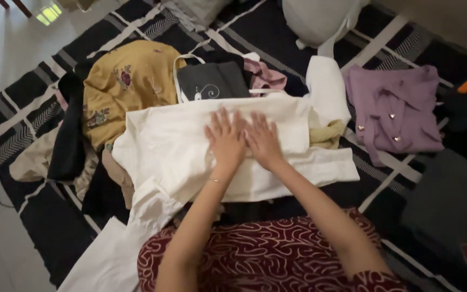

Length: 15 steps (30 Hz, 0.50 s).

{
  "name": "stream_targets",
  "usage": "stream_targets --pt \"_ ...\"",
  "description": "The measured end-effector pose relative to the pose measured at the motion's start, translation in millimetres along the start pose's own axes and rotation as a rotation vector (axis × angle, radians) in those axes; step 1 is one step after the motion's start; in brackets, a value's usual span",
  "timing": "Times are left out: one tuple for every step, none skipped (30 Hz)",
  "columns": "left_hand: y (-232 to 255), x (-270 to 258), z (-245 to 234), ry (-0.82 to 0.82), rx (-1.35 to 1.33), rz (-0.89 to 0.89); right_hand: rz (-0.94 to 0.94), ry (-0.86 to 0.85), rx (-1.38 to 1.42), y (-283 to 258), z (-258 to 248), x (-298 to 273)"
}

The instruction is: Folding a white long-sleeved shirt on a bed.

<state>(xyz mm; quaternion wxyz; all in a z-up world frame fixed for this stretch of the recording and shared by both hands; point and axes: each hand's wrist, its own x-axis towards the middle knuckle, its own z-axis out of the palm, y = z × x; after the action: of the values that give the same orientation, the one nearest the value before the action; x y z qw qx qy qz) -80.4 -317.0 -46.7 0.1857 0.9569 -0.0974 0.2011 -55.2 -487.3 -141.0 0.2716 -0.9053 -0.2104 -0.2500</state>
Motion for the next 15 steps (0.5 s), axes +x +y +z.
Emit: stream_targets --pt "1.1 0.9 -10.5 -0.026 0.069 -0.021 0.074 -0.125 0.018 -19.9 -30.4 11.9" --pt "1.8 1.9 -20.6 -0.053 0.137 -0.041 0.148 -0.251 0.037 -39.7 -60.2 23.9" --pt "-6.0 1.6 -20.1 -0.056 0.136 -0.046 0.148 -0.257 0.037 -29.1 -68.7 23.1" --pt "-13.8 0.9 -19.6 -0.055 0.156 -0.042 0.165 -0.282 -0.082 -18.5 -77.2 22.1" --pt "-22.0 -1.2 -19.6 -0.055 0.176 -0.038 0.182 -0.307 -0.201 -9.0 -85.5 20.3" --pt "-28.0 -1.1 -19.5 -0.060 0.175 -0.044 0.181 -0.315 -0.200 16.4 -79.2 10.2" --pt "-34.9 -1.6 -20.6 -0.014 0.183 -0.062 0.256 -0.288 -0.318 41.2 -71.9 1.6" --pt "-42.0 -2.7 -22.4 0.032 0.192 -0.080 0.330 -0.260 -0.436 65.2 -64.7 -7.0" --pt "-48.7 2.3 -31.1 0.034 0.200 -0.093 0.318 -0.265 -0.428 72.2 -69.7 -9.5" --pt "-55.6 6.6 -40.6 0.019 0.207 -0.170 0.427 -0.293 -0.422 78.7 -74.8 -11.9" --pt "-62.2 11.1 -50.2 0.007 0.213 -0.248 0.533 -0.320 -0.419 86.0 -80.3 -13.0" --pt "-73.8 11.6 -58.3 0.013 0.219 -0.263 0.518 -0.325 -0.413 93.7 -74.4 -16.7" --pt "-83.5 13.0 -65.8 -0.038 0.220 -0.333 0.536 -0.325 -0.408 102.8 -71.2 -19.7" --pt "-93.2 13.9 -73.8 -0.088 0.219 -0.404 0.555 -0.324 -0.403 111.6 -68.3 -22.4" --pt "-116.2 9.9 -71.4 -0.083 0.221 -0.417 0.541 -0.329 -0.401 108.0 -68.1 -22.1"
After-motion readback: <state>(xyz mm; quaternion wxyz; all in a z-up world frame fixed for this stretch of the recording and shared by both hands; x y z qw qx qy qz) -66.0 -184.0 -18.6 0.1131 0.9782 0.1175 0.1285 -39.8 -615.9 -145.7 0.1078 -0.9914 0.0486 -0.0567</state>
